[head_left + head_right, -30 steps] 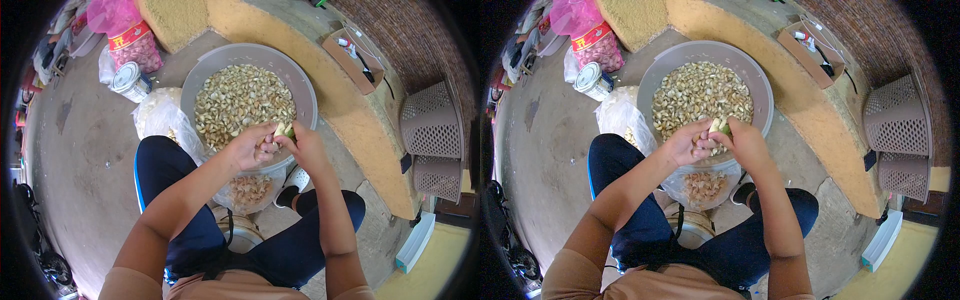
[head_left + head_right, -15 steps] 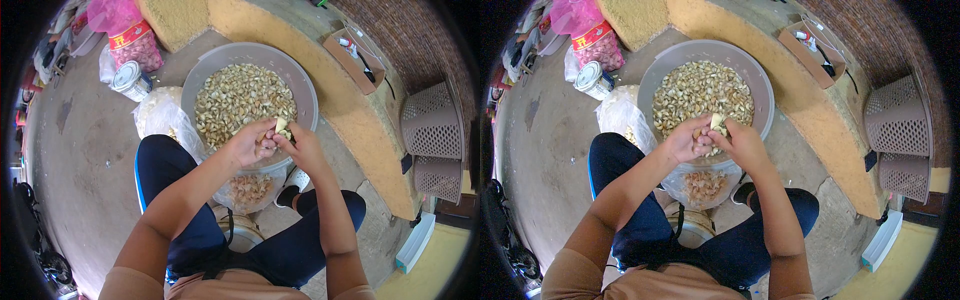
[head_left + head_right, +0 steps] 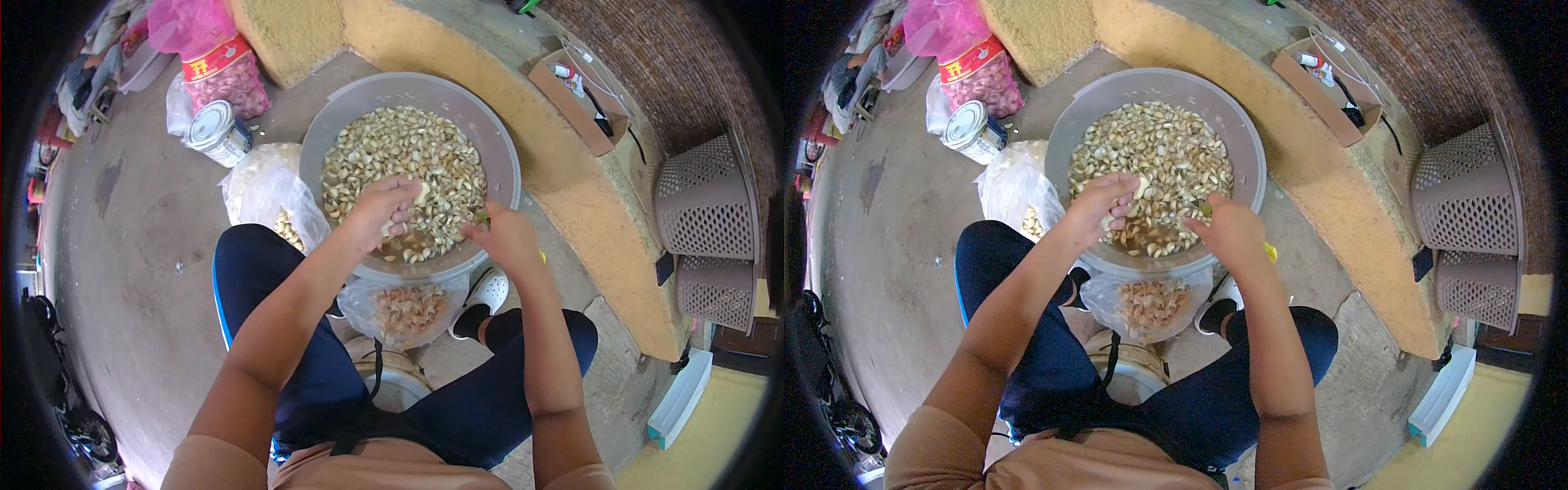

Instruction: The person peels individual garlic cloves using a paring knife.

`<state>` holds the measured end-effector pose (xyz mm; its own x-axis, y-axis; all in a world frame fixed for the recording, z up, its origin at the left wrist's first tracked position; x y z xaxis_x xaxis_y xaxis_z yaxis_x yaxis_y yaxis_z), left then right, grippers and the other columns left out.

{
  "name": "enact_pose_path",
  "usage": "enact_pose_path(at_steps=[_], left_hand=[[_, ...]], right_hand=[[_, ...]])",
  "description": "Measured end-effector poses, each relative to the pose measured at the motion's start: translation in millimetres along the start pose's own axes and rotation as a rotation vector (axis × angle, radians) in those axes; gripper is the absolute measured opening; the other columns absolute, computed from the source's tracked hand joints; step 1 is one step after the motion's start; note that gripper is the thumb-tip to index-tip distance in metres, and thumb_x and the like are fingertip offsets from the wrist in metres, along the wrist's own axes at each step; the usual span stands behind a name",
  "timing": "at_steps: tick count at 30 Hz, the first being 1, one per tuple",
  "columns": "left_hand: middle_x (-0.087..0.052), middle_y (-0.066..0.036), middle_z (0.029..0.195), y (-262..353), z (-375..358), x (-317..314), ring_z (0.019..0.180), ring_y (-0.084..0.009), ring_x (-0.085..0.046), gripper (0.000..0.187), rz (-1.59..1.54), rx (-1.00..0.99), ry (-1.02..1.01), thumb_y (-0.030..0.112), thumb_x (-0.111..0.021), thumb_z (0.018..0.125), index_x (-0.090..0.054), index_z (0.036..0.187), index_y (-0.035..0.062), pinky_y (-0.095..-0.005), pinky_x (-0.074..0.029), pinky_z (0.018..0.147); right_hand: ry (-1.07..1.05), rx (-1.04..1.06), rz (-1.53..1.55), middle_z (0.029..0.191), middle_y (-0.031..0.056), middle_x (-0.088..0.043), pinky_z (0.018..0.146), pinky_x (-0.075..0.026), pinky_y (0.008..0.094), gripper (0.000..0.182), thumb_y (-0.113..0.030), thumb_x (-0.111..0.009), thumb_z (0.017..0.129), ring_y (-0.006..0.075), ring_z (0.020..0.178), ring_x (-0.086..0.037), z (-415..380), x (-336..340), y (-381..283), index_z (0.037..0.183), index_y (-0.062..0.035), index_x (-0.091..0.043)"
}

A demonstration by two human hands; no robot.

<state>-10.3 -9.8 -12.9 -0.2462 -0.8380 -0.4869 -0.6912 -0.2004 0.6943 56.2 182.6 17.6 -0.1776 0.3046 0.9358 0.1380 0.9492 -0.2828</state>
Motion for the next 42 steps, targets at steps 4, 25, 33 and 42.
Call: enact_pose_path(at_steps=[4,25,33,42], left_hand=[[-0.040,0.005,0.058,-1,0,16,0.047,-0.0042,-0.036,0.013,0.184,-0.032,0.045,0.018,-0.058,0.079,-0.053,0.085,0.0071,-0.0199,-0.027,0.037],[-0.058,-0.009,0.068,25,-36,115,0.061,-0.0175,-0.055,0.028,0.980,-0.015,0.361,0.018,-0.054,0.073,-0.060,0.094,0.0008,-0.0288,-0.044,0.046],[-0.053,-0.006,0.082,3,-10,26,0.049,-0.0068,-0.039,0.031,-0.109,0.024,-0.309,0.010,-0.048,0.078,-0.046,0.108,-0.0002,-0.0176,-0.028,0.034],[-0.050,-0.012,0.106,-8,4,-23,0.046,-0.0082,-0.042,0.044,-0.032,-0.062,-0.382,0.012,-0.045,0.076,-0.039,0.119,0.0011,-0.0180,-0.031,0.033]], right_hand=[[-0.004,-0.031,0.041,0.075,0.0201,-0.059,0.065,-0.044,0.0432,0.041,-0.040,-0.053,0.079,0.0363,0.076,-0.057,-1,-2,-3,0.084,-0.0004,-0.050],[-0.039,-0.062,0.175,0.074,0.0213,-0.058,0.065,-0.043,0.0439,0.046,-0.046,-0.044,0.082,0.0383,0.074,-0.056,3,-10,1,0.081,-0.0011,-0.056],[-0.265,-0.243,1.039,0.072,0.0065,-0.059,0.038,-0.035,0.0241,0.030,-0.029,-0.060,0.078,0.0080,0.044,-0.044,4,-17,-20,0.091,-0.0016,-0.056],[-0.248,-0.268,1.459,0.069,0.0017,-0.058,0.035,-0.032,0.0193,0.019,-0.019,-0.063,0.075,0.0045,0.040,-0.040,1,-37,-21,0.084,-0.0034,-0.058]])
Point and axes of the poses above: each hand's wrist, its own z-axis towards the middle knuckle, its own x-axis out of the back of the hand, y = z × x, the point moved 1 cm from there along z, towards the middle knuckle
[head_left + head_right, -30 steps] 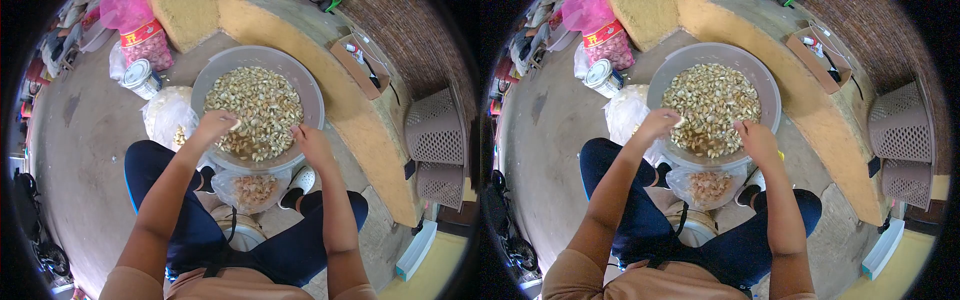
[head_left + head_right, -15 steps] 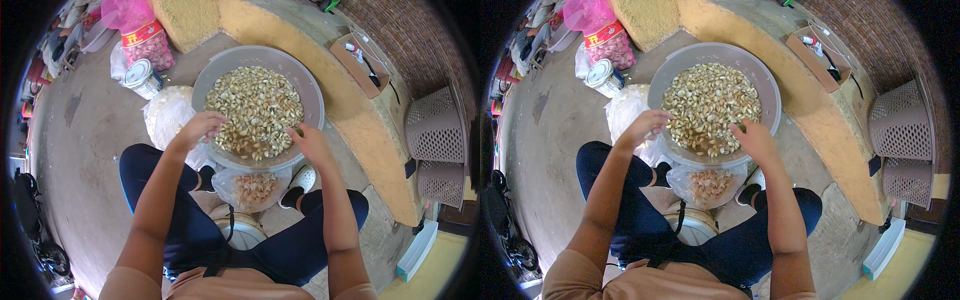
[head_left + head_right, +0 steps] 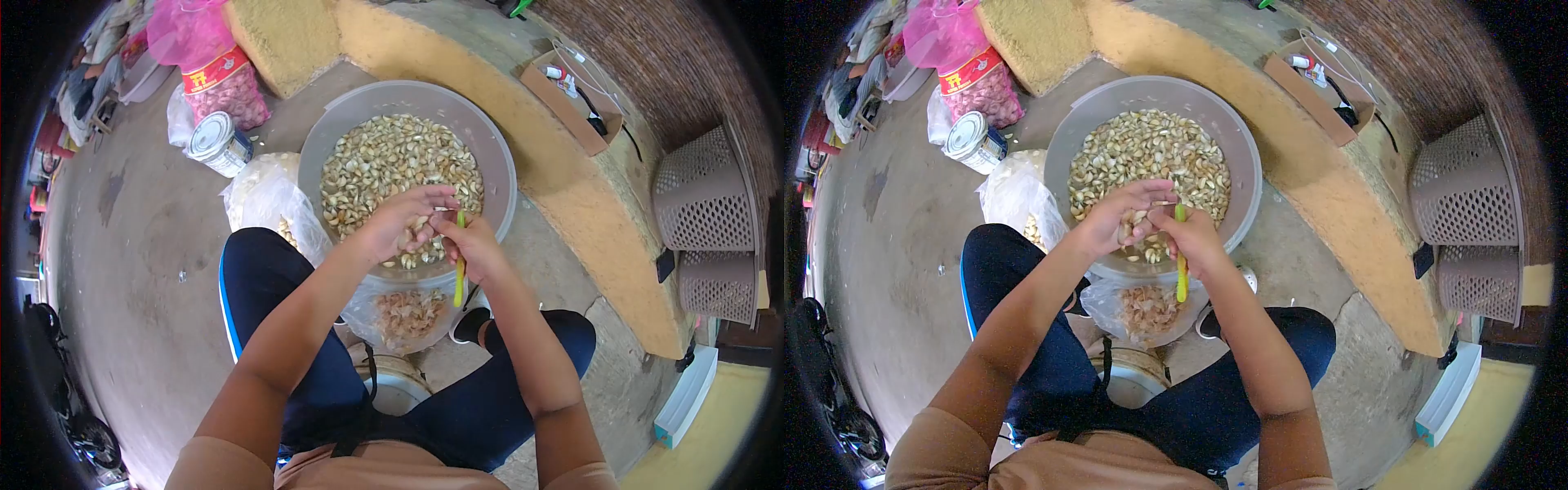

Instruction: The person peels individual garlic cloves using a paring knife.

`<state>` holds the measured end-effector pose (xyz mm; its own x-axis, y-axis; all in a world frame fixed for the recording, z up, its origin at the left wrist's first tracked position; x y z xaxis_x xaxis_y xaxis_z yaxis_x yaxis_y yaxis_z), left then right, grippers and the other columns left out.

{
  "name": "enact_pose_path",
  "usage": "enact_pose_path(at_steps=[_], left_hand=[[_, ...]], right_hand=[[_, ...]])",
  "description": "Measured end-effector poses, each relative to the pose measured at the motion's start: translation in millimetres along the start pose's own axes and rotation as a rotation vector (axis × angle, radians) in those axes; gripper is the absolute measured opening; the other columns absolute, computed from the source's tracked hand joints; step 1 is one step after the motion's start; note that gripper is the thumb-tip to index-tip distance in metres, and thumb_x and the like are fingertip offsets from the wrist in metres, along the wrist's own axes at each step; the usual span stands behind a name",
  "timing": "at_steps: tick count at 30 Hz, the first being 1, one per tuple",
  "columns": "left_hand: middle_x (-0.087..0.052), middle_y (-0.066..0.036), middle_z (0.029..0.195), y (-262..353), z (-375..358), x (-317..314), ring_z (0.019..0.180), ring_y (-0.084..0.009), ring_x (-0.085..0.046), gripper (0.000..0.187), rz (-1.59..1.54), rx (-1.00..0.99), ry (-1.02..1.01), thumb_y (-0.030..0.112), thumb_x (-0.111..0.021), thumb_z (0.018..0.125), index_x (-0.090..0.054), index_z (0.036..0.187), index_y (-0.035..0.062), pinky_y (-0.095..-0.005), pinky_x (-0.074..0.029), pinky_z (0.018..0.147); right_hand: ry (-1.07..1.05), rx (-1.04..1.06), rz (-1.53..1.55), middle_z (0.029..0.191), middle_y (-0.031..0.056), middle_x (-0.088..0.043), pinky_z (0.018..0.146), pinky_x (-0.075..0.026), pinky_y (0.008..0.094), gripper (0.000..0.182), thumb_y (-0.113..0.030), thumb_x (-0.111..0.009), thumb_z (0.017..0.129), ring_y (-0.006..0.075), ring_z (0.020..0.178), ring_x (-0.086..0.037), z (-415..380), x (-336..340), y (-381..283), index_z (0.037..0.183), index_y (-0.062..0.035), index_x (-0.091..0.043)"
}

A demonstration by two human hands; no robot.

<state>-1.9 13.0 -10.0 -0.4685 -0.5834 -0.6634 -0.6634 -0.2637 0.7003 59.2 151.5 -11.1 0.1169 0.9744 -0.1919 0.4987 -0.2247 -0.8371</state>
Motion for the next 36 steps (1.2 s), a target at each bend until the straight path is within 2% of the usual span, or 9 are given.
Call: enact_pose_path(at_steps=[3,8,14,20,23,26,29,32,36], left_hand=[[-0.049,-0.013,0.109,1,1,-8,0.045,-0.0087,-0.041,0.043,0.107,-0.004,0.066,0.013,-0.044,0.077,-0.040,0.118,0.0006,-0.0180,-0.032,0.033],[-0.052,-0.011,0.102,-4,2,-9,0.048,-0.0078,-0.042,0.038,-0.001,-0.011,0.074,0.013,-0.045,0.078,-0.043,0.114,0.0012,-0.0181,-0.031,0.033],[-0.052,-0.006,0.090,-16,5,3,0.054,-0.0065,-0.043,0.030,-0.123,0.073,0.123,0.021,-0.048,0.085,-0.047,0.108,0.0032,-0.0163,-0.032,0.035],[-0.055,-0.006,0.087,-13,4,2,0.053,-0.0047,-0.042,0.024,-0.028,0.089,0.174,0.016,-0.054,0.084,-0.049,0.103,0.0025,-0.0151,-0.031,0.037],[-0.055,-0.004,0.083,-14,8,14,0.054,-0.0043,-0.043,0.024,0.028,0.042,0.188,0.013,-0.054,0.082,-0.050,0.102,0.0012,-0.0160,-0.031,0.037],[-0.055,-0.004,0.081,-7,7,20,0.054,-0.0039,-0.042,0.024,0.101,-0.012,0.269,0.012,-0.055,0.082,-0.051,0.102,0.0002,-0.0164,-0.030,0.038],[-0.054,-0.002,0.079,-1,6,30,0.053,-0.0031,-0.040,0.026,0.032,-0.057,0.292,0.015,-0.055,0.082,-0.052,0.103,-0.0002,-0.0163,-0.030,0.039],[-0.052,0.000,0.077,6,1,27,0.052,-0.0026,-0.039,0.028,-0.025,-0.014,0.243,0.019,-0.055,0.083,-0.052,0.103,-0.0003,-0.0163,-0.030,0.039],[-0.053,0.001,0.078,7,-3,20,0.052,-0.0023,-0.038,0.031,-0.073,0.067,0.130,0.023,-0.054,0.084,-0.052,0.104,-0.0001,-0.0160,-0.030,0.039]], right_hand=[[0.105,0.079,-0.058,0.066,0.0010,-0.056,0.036,-0.032,0.0198,0.017,-0.017,-0.062,0.075,0.0055,0.041,-0.041,0,-4,4,0.084,-0.0026,-0.058],[0.199,0.128,0.061,0.059,0.0001,-0.053,0.037,-0.034,0.0204,0.017,-0.015,-0.062,0.074,0.0061,0.042,-0.042,-3,-7,2,0.083,-0.0006,-0.058],[0.397,0.355,-0.107,0.063,0.0028,-0.056,0.043,-0.039,0.0204,0.015,-0.012,-0.060,0.076,0.0070,0.049,-0.050,-7,-5,-15,0.083,0.0010,-0.057],[0.442,0.633,-0.404,0.062,0.0000,-0.052,0.042,-0.034,0.0189,0.014,-0.014,-0.062,0.077,0.0049,0.047,-0.042,5,3,-3,0.081,-0.0015,-0.057],[0.380,0.288,0.108,0.061,0.0033,-0.055,0.048,-0.041,0.0252,0.008,-0.008,-0.061,0.074,0.0114,0.049,-0.049,-1,8,-12,0.075,-0.0012,-0.057],[0.188,0.224,-0.125,0.059,-0.0001,-0.052,0.044,-0.037,0.0220,0.007,-0.010,-0.060,0.075,0.0070,0.051,-0.047,-14,17,-25,0.077,-0.0034,-0.059],[-0.177,0.448,-0.940,0.059,0.0049,-0.055,0.051,-0.043,0.0304,0.011,-0.012,-0.062,0.071,0.0181,0.055,-0.055,-18,23,-1,0.077,-0.0034,-0.059],[-0.402,0.255,-1.250,0.068,0.0126,-0.059,0.063,-0.045,0.0385,0.019,-0.018,-0.063,0.067,0.0304,0.066,-0.058,-27,9,28,0.076,-0.0021,-0.059],[-0.466,0.064,-1.519,0.079,0.0208,-0.059,0.069,-0.046,0.0409,0.027,-0.022,-0.060,0.067,0.0343,0.078,-0.058,-27,2,61,0.077,0.0024,-0.056]])
Point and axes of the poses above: each hand's wrist, its own z-axis towards the middle knuckle, its own x-axis out of the back of the hand, y = z × x, the point moved 1 cm from there along z, towards the middle knuckle
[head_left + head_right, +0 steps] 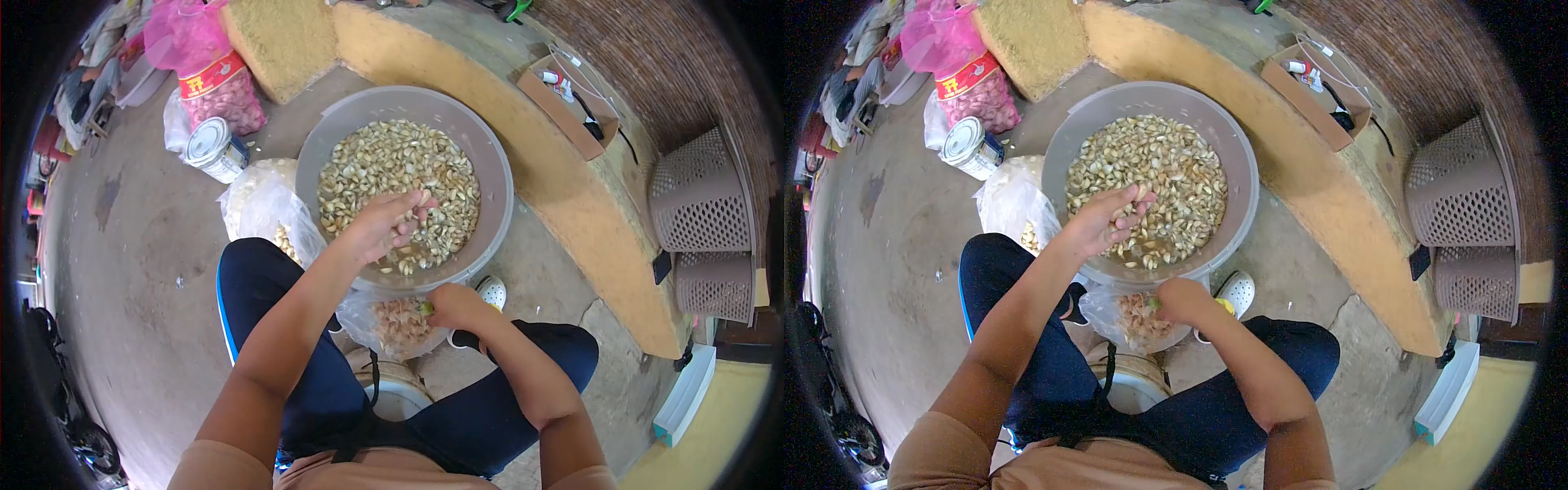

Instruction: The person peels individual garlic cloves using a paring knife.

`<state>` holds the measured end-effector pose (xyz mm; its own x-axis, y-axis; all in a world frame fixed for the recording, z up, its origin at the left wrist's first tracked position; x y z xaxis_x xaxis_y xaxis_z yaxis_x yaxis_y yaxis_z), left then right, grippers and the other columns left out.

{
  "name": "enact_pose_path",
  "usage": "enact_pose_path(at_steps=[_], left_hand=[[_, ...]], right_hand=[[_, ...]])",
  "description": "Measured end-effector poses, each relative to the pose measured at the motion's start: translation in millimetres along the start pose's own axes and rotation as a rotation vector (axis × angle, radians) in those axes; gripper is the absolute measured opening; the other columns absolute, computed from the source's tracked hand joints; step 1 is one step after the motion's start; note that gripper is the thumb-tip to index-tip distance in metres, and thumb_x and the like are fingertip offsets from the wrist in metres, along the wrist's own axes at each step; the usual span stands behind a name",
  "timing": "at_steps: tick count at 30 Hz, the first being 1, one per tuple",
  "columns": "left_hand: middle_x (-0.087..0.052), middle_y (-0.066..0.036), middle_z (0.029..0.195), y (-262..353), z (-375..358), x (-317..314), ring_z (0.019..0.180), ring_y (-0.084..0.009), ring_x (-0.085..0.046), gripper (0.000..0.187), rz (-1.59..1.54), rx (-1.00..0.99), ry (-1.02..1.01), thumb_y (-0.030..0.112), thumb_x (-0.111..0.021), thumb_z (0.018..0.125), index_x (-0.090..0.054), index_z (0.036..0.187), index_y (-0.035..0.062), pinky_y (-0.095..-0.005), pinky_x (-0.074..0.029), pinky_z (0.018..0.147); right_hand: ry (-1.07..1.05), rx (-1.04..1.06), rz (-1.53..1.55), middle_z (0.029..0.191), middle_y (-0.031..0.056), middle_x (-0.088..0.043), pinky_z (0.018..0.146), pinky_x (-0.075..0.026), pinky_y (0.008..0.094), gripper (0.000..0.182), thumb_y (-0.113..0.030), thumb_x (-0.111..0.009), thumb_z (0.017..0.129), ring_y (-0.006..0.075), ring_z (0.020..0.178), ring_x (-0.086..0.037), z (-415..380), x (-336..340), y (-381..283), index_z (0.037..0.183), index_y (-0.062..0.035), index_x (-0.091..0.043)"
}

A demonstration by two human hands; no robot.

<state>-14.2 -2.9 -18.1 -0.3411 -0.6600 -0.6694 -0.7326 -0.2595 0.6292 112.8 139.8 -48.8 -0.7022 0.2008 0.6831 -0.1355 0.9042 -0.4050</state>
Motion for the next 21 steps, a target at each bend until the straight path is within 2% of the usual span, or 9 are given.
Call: enact_pose_path(at_steps=[2,5,8,9,11,14,17,21], left_hand=[[-0.055,0.000,0.082,0,0,-2,0.052,-0.0021,-0.038,0.030,-0.012,-0.009,-0.024,0.022,-0.054,0.084,-0.052,0.104,0.0001,-0.0159,-0.030,0.039],[-0.056,0.000,0.083,-1,2,-3,0.051,-0.0018,-0.039,0.026,0.018,-0.054,-0.032,0.018,-0.055,0.083,-0.053,0.103,0.0011,-0.0157,-0.030,0.039],[-0.055,-0.004,0.087,0,2,-7,0.049,-0.0019,-0.039,0.022,0.060,-0.053,0.009,0.008,-0.056,0.081,-0.051,0.101,0.0032,-0.0148,-0.030,0.037],[-0.055,-0.007,0.089,0,1,-8,0.048,-0.0019,-0.038,0.021,0.072,-0.043,0.029,0.004,-0.056,0.080,-0.050,0.101,0.0040,-0.0144,-0.030,0.036],[-0.056,-0.003,0.080,-2,1,-7,0.048,-0.0023,-0.039,0.021,0.088,-0.056,-0.013,0.005,-0.060,0.078,-0.053,0.098,0.0047,-0.0156,-0.030,0.038],[-0.056,-0.001,0.075,-3,1,-11,0.047,-0.0029,-0.039,0.020,0.098,-0.048,-0.053,0.005,-0.062,0.076,-0.055,0.095,0.0048,-0.0164,-0.029,0.038],[-0.056,-0.002,0.074,-5,0,-16,0.047,-0.0037,-0.040,0.020,0.123,-0.038,-0.054,0.005,-0.063,0.075,-0.055,0.094,0.0045,-0.0170,-0.029,0.037],[-0.053,-0.002,0.068,-6,1,-20,0.043,-0.0034,-0.039,0.020,0.127,-0.036,-0.066,0.005,-0.065,0.073,-0.056,0.092,0.0048,-0.0167,-0.029,0.035]], right_hand=[[-0.003,-0.018,0.041,0.082,0.0207,-0.059,0.070,-0.046,0.0404,0.030,-0.022,-0.059,0.068,0.0344,0.081,-0.058,0,-4,-3,0.083,0.0030,-0.054],[0.154,0.045,0.271,0.084,0.0204,-0.059,0.071,-0.045,0.0393,0.034,-0.020,-0.062,0.067,0.0328,0.080,-0.058,4,0,10,0.088,0.0041,-0.051],[0.364,-0.032,0.643,0.079,0.0155,-0.059,0.064,-0.045,0.0337,0.029,-0.021,-0.062,0.072,0.0227,0.073,-0.058,-5,45,17,0.083,0.0034,-0.051],[0.389,-0.001,0.852,0.076,0.0123,-0.058,0.062,-0.045,0.0306,0.027,-0.021,-0.061,0.075,0.0194,0.069,-0.056,-6,56,21,0.086,0.0025,-0.052],[0.432,0.061,1.271,0.071,0.0058,-0.055,0.058,-0.043,0.0243,0.025,-0.021,-0.058,0.080,0.0128,0.061,-0.052,-9,71,27,0.091,0.0007,-0.054],[0.542,0.137,1.456,0.065,0.0013,-0.051,0.052,-0.040,0.0204,0.019,-0.022,-0.056,0.083,0.0075,0.055,-0.048,-17,84,15,0.087,-0.0029,-0.054],[0.528,0.086,1.431,0.060,-0.0011,-0.048,0.047,-0.037,0.0201,0.019,-0.022,-0.057,0.083,0.0057,0.051,-0.044,-17,85,9,0.080,-0.0041,-0.052],[0.549,0.003,1.198,0.055,-0.0026,-0.045,0.040,-0.034,0.0201,0.027,-0.031,-0.057,0.082,0.0048,0.045,-0.041,-11,83,5,0.075,-0.0056,-0.049]])
Point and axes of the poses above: each hand's wrist, its own z-axis towards the middle knuckle, its own x-axis out of the back of the hand, y = z × x, the point moved 1 cm from there along z, towards the middle knuckle
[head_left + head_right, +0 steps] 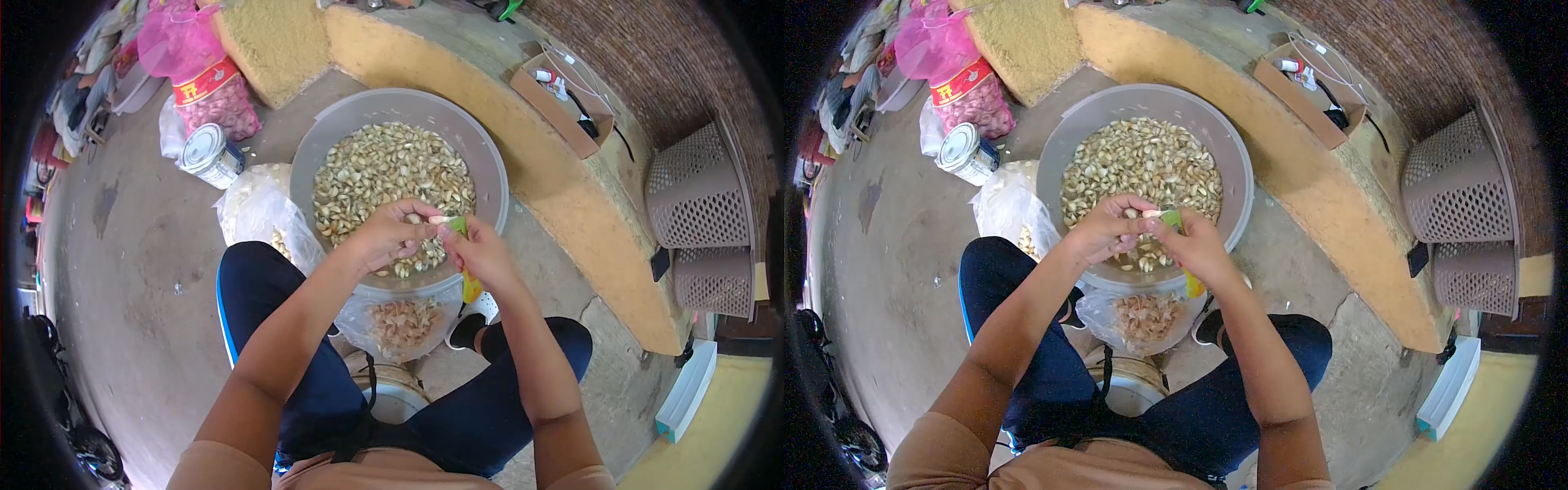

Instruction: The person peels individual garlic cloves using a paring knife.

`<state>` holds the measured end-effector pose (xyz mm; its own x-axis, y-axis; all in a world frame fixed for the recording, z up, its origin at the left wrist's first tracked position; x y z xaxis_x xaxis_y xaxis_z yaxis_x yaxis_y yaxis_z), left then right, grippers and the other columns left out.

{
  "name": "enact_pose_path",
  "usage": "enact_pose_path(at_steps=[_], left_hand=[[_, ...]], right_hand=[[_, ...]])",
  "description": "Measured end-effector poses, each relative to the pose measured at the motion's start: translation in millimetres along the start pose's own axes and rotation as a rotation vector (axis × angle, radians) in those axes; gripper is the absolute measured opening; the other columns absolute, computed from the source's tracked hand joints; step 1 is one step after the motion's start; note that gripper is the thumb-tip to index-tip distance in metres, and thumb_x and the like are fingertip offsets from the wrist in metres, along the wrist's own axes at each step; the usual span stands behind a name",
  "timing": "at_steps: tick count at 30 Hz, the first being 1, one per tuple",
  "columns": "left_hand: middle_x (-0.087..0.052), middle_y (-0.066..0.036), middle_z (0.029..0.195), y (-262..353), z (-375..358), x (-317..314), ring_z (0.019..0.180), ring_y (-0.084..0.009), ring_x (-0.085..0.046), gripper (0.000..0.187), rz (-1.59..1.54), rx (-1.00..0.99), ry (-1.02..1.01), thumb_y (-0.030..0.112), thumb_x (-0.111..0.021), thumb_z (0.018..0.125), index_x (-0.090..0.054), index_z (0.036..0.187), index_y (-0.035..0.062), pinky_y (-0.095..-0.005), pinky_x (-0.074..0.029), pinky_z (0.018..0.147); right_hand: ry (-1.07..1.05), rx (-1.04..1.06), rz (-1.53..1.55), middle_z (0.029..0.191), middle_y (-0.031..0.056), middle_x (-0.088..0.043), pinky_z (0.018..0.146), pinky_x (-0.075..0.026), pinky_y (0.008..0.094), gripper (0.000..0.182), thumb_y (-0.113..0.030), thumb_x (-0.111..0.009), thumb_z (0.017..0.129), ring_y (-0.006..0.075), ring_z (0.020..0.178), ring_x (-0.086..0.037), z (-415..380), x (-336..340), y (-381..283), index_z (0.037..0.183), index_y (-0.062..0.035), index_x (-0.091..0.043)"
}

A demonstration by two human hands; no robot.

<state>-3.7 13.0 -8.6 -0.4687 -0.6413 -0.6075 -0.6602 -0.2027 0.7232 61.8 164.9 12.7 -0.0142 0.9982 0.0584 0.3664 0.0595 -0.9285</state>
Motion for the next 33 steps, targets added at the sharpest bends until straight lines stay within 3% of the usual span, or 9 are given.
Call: enact_pose_path(at_steps=[2,11,14,18,20,26,33], left_hand=[[-0.056,-0.003,0.072,-4,2,2,0.044,-0.0044,-0.041,0.022,0.024,-0.019,-0.019,0.006,-0.065,0.074,-0.056,0.094,0.0041,-0.0173,-0.029,0.036],[-0.057,-0.003,0.066,-6,2,0,0.042,-0.0048,-0.041,0.022,0.022,-0.080,-0.023,0.007,-0.065,0.074,-0.058,0.094,0.0027,-0.0179,-0.029,0.036],[-0.056,-0.002,0.063,-8,2,-1,0.041,-0.0047,-0.040,0.022,0.072,-0.105,0.002,0.008,-0.066,0.074,-0.058,0.094,0.0021,-0.0183,-0.028,0.036],[-0.054,-0.001,0.061,-6,1,-4,0.041,-0.0044,-0.040,0.021,0.129,-0.156,0.033,0.009,-0.066,0.074,-0.059,0.093,0.0017,-0.0185,-0.028,0.036],[-0.057,-0.004,0.073,-4,0,-5,0.045,-0.0053,-0.044,0.018,0.160,-0.169,0.052,0.005,-0.065,0.073,-0.059,0.091,0.0010,-0.0179,-0.032,0.037],[-0.060,-0.007,0.083,-5,1,-5,0.048,-0.0055,-0.047,0.015,0.244,-0.223,0.127,0.001,-0.062,0.074,-0.060,0.089,-0.0004,-0.0179,-0.035,0.038],[-0.061,-0.006,0.080,-4,-3,-11,0.046,-0.0040,-0.046,0.016,0.410,-0.264,0.219,0.001,-0.062,0.075,-0.061,0.090,0.0008,-0.0172,-0.034,0.039]], right_hand=[[0.025,0.027,0.012,0.051,-0.0025,-0.045,0.038,-0.033,0.0206,0.036,-0.039,-0.059,0.079,0.0054,0.042,-0.041,-1,-1,-1,0.072,-0.0049,-0.050],[-0.002,0.050,0.055,0.051,-0.0027,-0.045,0.038,-0.032,0.0205,0.034,-0.037,-0.055,0.083,0.0045,0.043,-0.040,-3,-2,0,0.070,-0.0054,-0.049],[0.077,0.164,-0.039,0.052,-0.0016,-0.045,0.042,-0.033,0.0220,0.035,-0.035,-0.055,0.083,0.0055,0.046,-0.040,-4,-4,0,0.070,-0.0031,-0.050],[0.155,0.166,-0.151,0.053,0.0006,-0.046,0.046,-0.035,0.0250,0.033,-0.032,-0.055,0.084,0.0078,0.050,-0.041,-6,-5,-3,0.073,-0.0006,-0.052],[0.169,0.150,-0.161,0.054,0.0027,-0.048,0.047,-0.036,0.0269,0.033,-0.031,-0.055,0.083,0.0097,0.051,-0.042,-7,-6,-6,0.073,0.0005,-0.053],[0.272,0.290,-0.348,0.055,0.0155,-0.050,0.049,-0.039,0.0335,0.037,-0.031,-0.055,0.083,0.0240,0.049,-0.048,-2,-7,1,0.070,0.0031,-0.051],[0.307,0.325,-0.461,0.055,0.0214,-0.051,0.051,-0.041,0.0399,0.042,-0.034,-0.054,0.082,0.0369,0.054,-0.054,-4,-8,-5,0.066,0.0044,-0.048]])
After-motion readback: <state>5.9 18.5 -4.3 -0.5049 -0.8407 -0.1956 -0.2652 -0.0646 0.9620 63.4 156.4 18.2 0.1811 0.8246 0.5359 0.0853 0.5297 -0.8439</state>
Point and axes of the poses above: each hand's wrist, its own z-axis towards the middle knuckle, its own x-axis out of the back of the hand, y = z × x, the point moved 1 cm from there along z, towards the middle knuckle
